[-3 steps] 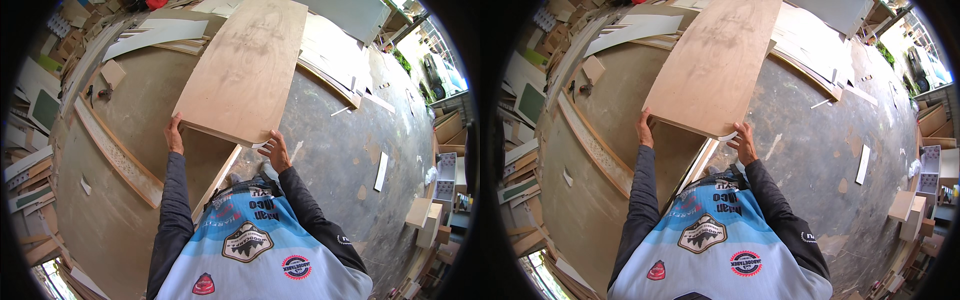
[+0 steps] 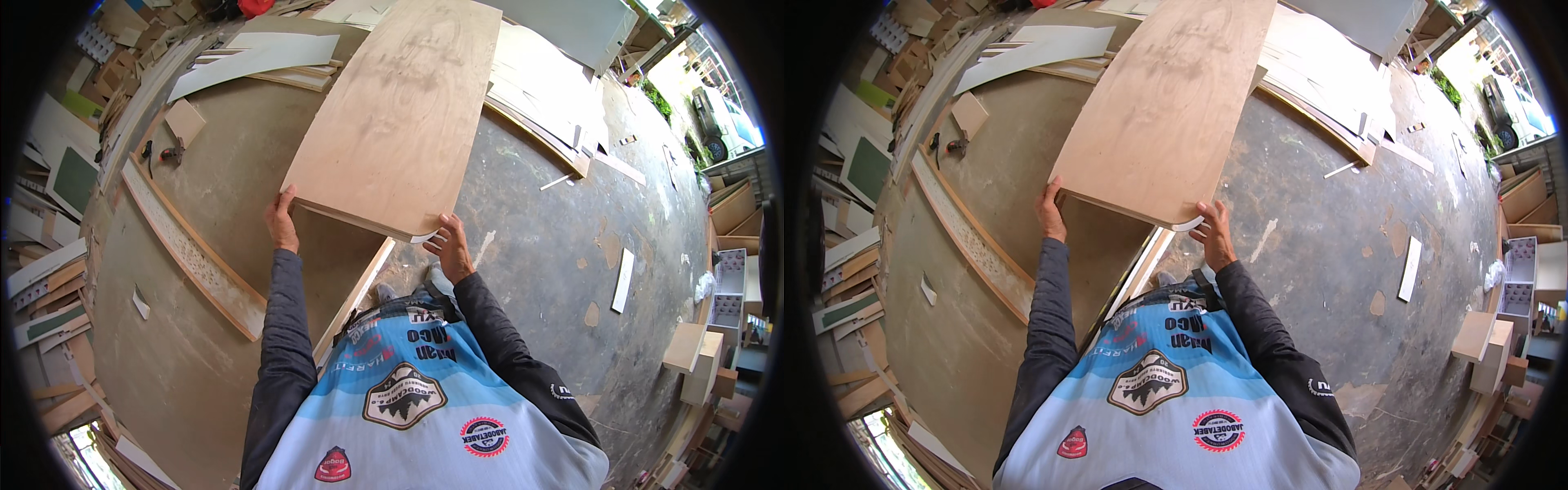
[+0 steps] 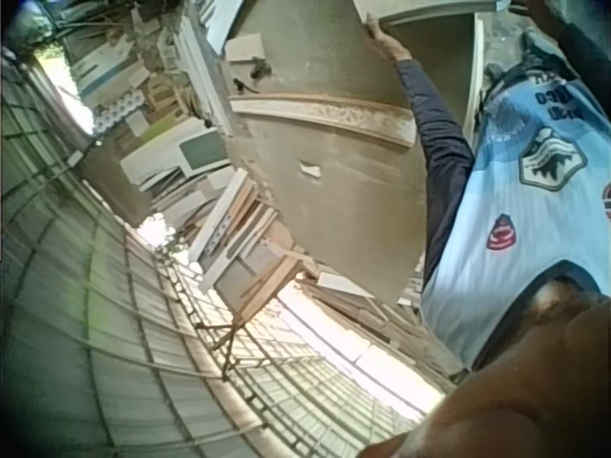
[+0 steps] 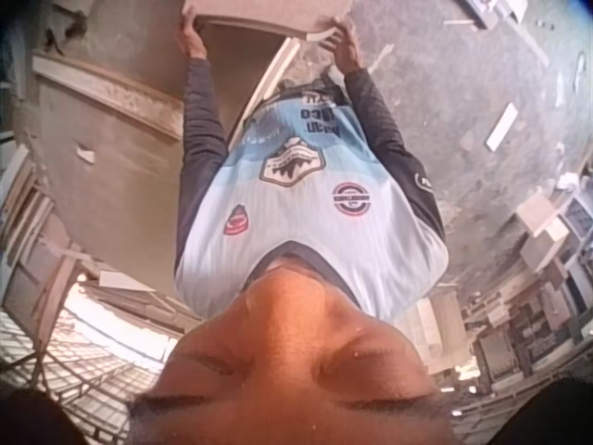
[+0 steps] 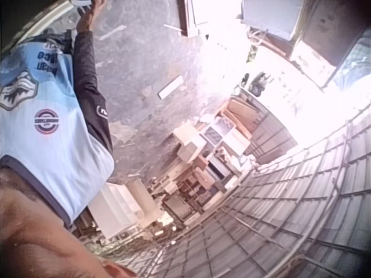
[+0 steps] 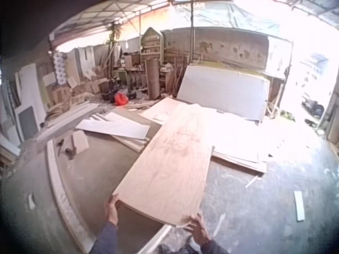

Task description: The person assembles a wooden shelf by aligning wooden panels and securing them using a pneumatic nail gun.

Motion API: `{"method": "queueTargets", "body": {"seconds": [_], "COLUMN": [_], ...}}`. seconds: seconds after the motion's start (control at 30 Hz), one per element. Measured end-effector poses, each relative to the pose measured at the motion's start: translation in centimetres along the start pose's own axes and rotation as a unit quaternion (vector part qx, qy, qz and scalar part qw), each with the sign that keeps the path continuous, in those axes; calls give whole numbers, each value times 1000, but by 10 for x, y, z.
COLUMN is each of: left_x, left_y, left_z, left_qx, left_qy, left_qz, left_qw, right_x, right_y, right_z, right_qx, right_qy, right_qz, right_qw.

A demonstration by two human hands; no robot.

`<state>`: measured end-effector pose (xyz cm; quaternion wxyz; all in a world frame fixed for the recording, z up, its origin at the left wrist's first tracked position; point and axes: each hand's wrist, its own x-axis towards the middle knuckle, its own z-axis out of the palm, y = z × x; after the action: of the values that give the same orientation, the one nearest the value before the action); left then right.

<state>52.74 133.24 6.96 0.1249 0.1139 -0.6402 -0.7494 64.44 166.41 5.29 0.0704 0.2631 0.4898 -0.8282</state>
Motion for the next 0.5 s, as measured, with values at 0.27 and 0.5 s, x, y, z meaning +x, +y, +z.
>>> {"method": "queueTargets", "body": {"seconds": [0.27, 0.5], "left_x": [4, -7], "left_y": [11, 8], "left_z": [6, 4], "left_qx": [-81, -57], "left_qy": [-8, -5], "left_qz": [3, 12], "left_qw": [997, 998], "right_x": [11, 8], "right_y": [3, -5], "right_z": [-9, -20], "right_qx": [-4, -7], "right_qy": [-4, -35], "right_qz": [-5, 7], "right_qw": [1000, 999]}}
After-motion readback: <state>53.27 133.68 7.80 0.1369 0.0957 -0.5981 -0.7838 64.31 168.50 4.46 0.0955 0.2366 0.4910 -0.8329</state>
